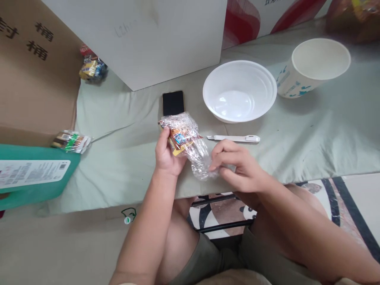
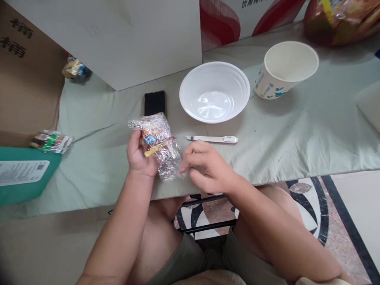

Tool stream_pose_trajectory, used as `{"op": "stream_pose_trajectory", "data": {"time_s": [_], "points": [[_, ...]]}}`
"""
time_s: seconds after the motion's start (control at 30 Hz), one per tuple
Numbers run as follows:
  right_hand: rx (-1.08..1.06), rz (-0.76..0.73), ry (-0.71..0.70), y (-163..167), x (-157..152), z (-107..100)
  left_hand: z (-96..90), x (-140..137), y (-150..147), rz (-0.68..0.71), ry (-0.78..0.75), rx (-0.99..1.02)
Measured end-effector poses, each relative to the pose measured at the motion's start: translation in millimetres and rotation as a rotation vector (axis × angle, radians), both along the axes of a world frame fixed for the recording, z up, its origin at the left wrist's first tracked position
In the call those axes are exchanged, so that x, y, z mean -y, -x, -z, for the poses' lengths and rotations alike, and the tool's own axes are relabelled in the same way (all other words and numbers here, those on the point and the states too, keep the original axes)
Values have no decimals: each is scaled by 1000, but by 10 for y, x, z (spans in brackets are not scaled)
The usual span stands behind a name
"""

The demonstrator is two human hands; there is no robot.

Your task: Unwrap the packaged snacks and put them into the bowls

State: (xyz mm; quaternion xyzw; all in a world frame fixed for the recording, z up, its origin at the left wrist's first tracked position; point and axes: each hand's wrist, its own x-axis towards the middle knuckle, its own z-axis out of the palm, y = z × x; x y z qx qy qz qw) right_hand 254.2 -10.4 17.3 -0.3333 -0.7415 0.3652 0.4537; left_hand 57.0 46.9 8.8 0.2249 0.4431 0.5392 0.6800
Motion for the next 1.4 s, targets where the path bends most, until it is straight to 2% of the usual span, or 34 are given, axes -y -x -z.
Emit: {"op": "stream_pose_trajectory", "data": {"time_s": [0.07, 0.2, 0.23, 0.33, 0.47, 0.67, 0.77, 0.83, 0.9, 0.97, 1.03, 1.1, 1.17, 1.27, 1.33, 1.4], "points": [[11, -50, 46, -5, -9, 0, -8, 8, 6, 40, 29, -18], [3, 277, 80, 12, -33, 51, -28, 78, -18, 252, 39, -41], [22, 316, 87, 20, -41, 72, -29, 97, -25, 318, 39, -45], [73, 328, 104, 36, -60, 118, -28, 132, -27, 463, 44, -62], [38, 400, 119, 42, -68, 102, -34, 138, -7, 567, 73, -83], [20, 317, 177, 88, -59, 72, -24, 178, -75, 533, 49, -141], [4, 404, 268, 45, -82, 83, -25, 181, -57, 532, 86, -111], [-64, 454, 383, -19, -108, 88, -50, 169, 4, 614, 126, -68], [-146, 429, 488, -85, -134, 89, -89, 152, 90, 785, 191, -20], [-182, 395, 526, -125, -151, 87, -122, 132, 171, 909, 251, 12], [-167, 451, 488, -131, -153, 84, -132, 113, 222, 866, 249, 4], [-167, 573, 423, -107, -136, 77, -114, 94, 232, 692, 189, -23], [-222, 610, 401, -67, -101, 66, -73, 78, 206, 535, 124, -42], [-245, 428, 447, 8, -37, 42, 1, 70, 133, 410, -12, -61], [-155, 296, 445, 59, -7, 35, 37, 77, 89, 395, -96, -81], [-40, 258, 397, 98, 2, 43, 51, 87, 65, 414, -128, -94]]}}
